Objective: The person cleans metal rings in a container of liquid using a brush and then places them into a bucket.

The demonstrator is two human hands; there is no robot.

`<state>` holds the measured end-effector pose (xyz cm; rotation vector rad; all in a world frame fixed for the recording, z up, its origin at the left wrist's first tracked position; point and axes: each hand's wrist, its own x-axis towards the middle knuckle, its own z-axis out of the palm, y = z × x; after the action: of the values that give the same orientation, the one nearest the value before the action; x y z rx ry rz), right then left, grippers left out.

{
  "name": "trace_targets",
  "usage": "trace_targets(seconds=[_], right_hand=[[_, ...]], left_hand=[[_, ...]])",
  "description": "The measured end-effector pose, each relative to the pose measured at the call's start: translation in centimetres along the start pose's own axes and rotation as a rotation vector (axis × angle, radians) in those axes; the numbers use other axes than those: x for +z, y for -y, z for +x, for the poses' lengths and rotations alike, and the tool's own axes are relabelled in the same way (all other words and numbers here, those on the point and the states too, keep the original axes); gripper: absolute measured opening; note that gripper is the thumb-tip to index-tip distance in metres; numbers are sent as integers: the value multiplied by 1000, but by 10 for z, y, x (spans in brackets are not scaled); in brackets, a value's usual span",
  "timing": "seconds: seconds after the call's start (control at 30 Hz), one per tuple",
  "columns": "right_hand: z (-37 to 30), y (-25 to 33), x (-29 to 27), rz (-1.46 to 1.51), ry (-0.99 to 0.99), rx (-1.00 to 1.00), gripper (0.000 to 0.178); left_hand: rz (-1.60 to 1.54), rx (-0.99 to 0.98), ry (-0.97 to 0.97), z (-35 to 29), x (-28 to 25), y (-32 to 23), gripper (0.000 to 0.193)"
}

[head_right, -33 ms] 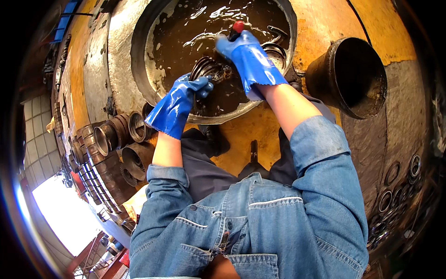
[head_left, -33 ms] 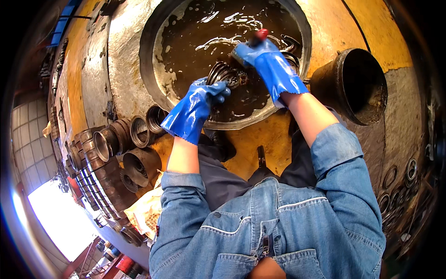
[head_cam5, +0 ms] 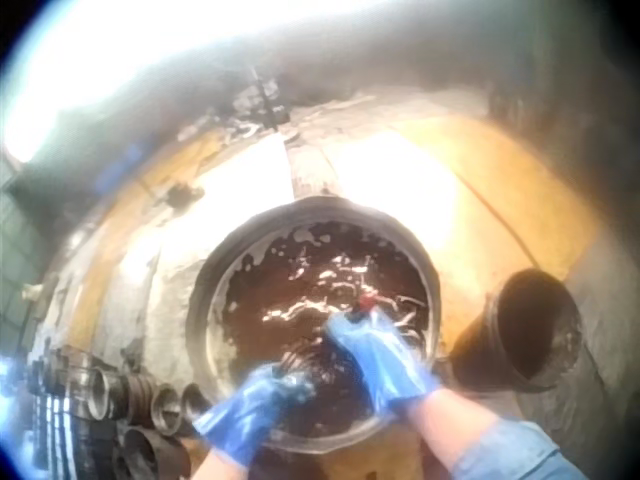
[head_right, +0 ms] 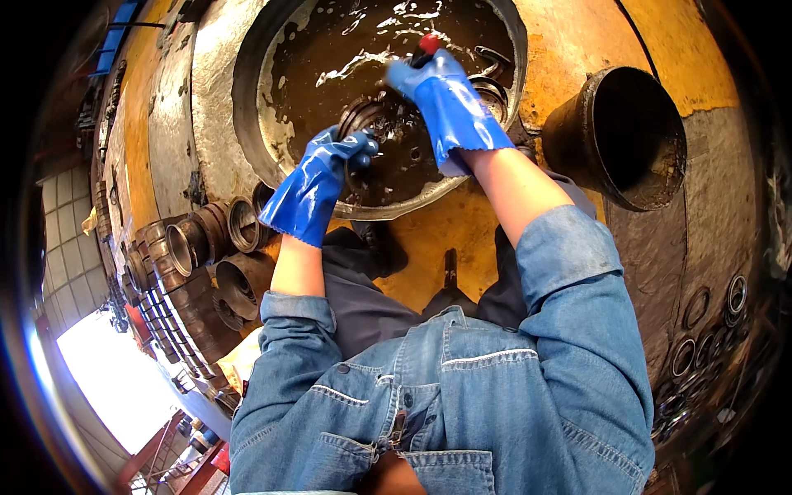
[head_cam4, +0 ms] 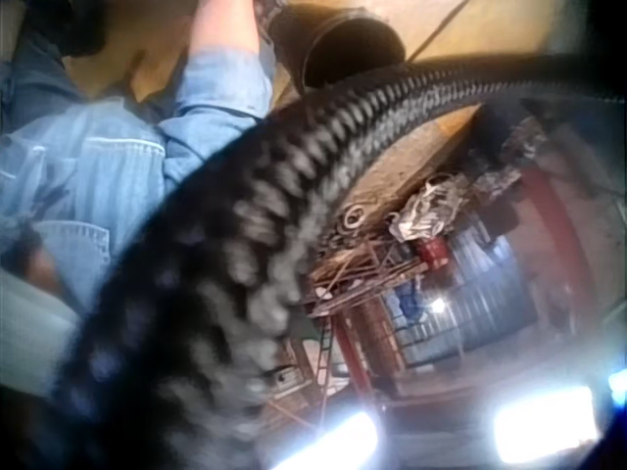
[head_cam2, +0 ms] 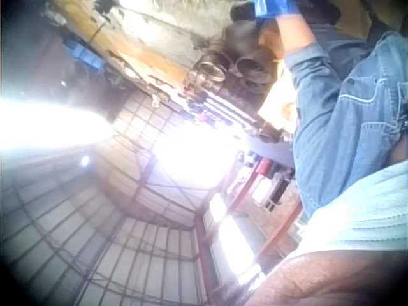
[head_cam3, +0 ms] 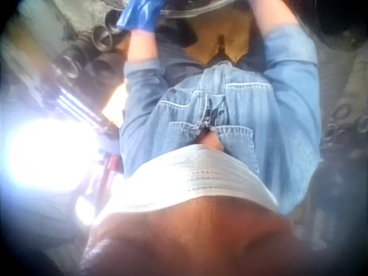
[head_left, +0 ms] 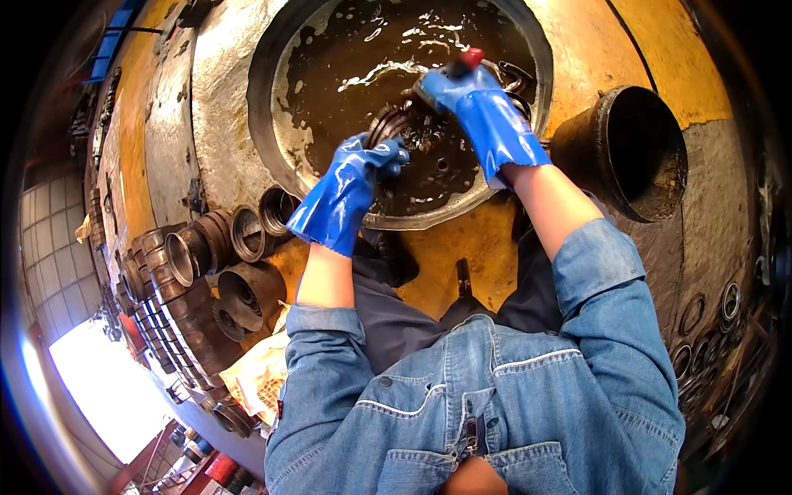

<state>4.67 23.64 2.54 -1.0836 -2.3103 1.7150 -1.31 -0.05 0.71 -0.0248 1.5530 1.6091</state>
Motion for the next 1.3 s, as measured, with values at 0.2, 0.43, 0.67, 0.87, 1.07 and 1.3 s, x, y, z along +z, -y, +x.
trace_targets(seconds=[0.2,0.43,0.67,0.87,1.07,1.3], right_hand=[[8,6,-30,10,-12,-13,42],[6,9,11,315,429,-111,38],[26,7,57,-63,501,-18,40],[39,-1,40,-152,345,-42,36],[1,10,54,-12,526,-178,37],[7,12,28,-325,298,39,44]], left_hand=[[98,122,65,-7,4,13,38],[167,53,-100,6,-26,14,32],[129,129,-113,5,-32,18,36],[103,118,-156,-2,-16,9,36],[85,208,-100,-15,-10,3,34],[36,91,-145,-17,0,-1,28]])
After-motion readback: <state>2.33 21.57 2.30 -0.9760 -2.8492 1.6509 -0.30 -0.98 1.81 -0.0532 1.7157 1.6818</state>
